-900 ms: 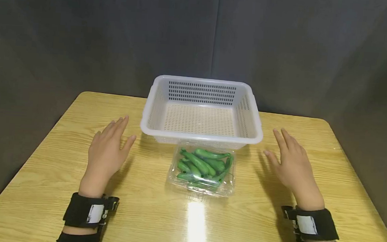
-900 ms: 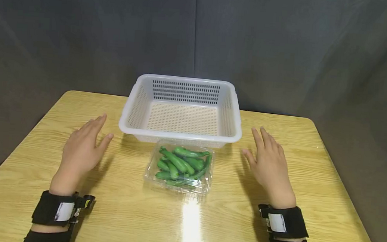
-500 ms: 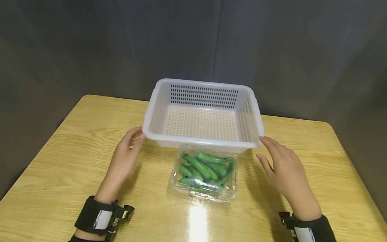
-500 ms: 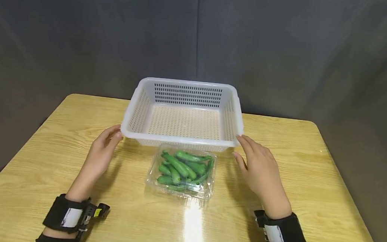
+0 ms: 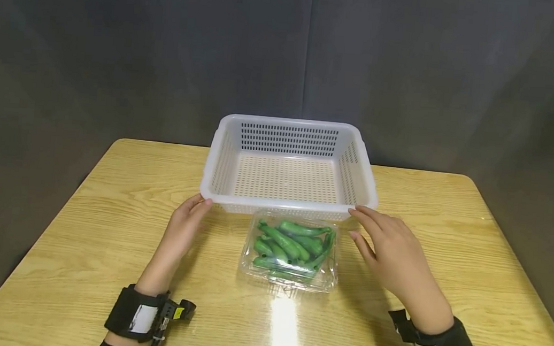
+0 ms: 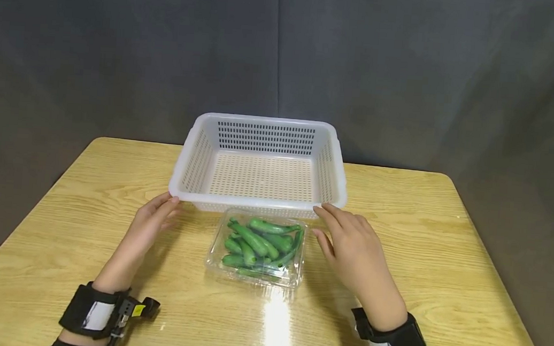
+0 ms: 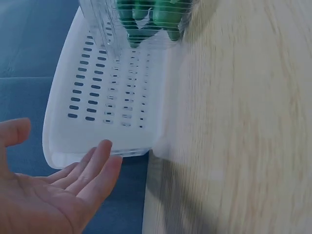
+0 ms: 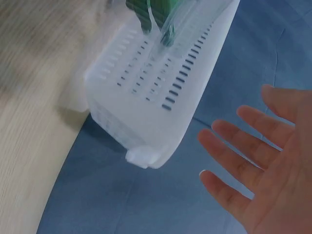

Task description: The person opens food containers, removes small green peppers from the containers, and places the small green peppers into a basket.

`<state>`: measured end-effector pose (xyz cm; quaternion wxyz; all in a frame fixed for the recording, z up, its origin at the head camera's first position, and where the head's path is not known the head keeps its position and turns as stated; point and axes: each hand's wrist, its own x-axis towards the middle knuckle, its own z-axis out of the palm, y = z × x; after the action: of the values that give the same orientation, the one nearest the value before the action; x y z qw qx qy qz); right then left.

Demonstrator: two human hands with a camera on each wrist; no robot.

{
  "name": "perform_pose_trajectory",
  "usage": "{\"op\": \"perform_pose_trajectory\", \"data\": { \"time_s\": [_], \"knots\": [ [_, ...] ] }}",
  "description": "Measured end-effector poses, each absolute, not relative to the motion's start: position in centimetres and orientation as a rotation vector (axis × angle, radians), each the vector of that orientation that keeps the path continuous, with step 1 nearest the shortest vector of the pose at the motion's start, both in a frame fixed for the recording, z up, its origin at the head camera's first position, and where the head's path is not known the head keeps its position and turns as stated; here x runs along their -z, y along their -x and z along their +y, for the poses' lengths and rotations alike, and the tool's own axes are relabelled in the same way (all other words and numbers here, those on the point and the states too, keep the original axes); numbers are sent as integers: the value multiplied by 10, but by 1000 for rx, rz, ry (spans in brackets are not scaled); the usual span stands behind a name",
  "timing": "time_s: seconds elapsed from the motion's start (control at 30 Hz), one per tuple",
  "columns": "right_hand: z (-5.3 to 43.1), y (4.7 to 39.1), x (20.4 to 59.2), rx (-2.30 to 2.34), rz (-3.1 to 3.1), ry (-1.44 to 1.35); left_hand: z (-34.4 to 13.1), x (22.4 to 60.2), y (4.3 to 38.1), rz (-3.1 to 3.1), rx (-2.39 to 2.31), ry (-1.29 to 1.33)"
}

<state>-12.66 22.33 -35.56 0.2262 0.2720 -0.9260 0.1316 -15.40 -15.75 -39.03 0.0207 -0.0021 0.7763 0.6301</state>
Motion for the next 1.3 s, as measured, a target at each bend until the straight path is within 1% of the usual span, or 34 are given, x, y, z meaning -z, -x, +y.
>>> {"op": "perform_pose_trajectory", "data": {
  "time_s": [0.1,0.33,0.63,1.0,1.17,1.3],
  "knots": [
    [219,126,359,-351,-2563,-770,-157,393,153,2343,-1915,-42],
    [211,125,370,-338,-2589,-793,-150,398,148,2336,-1647,-135],
    [204,125,377,-391,-2624,-714,-139,403,149,2223,-1630,-317],
    [196,125,381,-754,-2921,-393,-133,399,145,2178,-1540,-424],
    [194,131,384,-982,-2939,-313,-133,393,140,2265,-1399,-464],
    [194,134,387,-1171,-2945,-296,-131,388,134,2416,-1235,-417]
  ]
}}
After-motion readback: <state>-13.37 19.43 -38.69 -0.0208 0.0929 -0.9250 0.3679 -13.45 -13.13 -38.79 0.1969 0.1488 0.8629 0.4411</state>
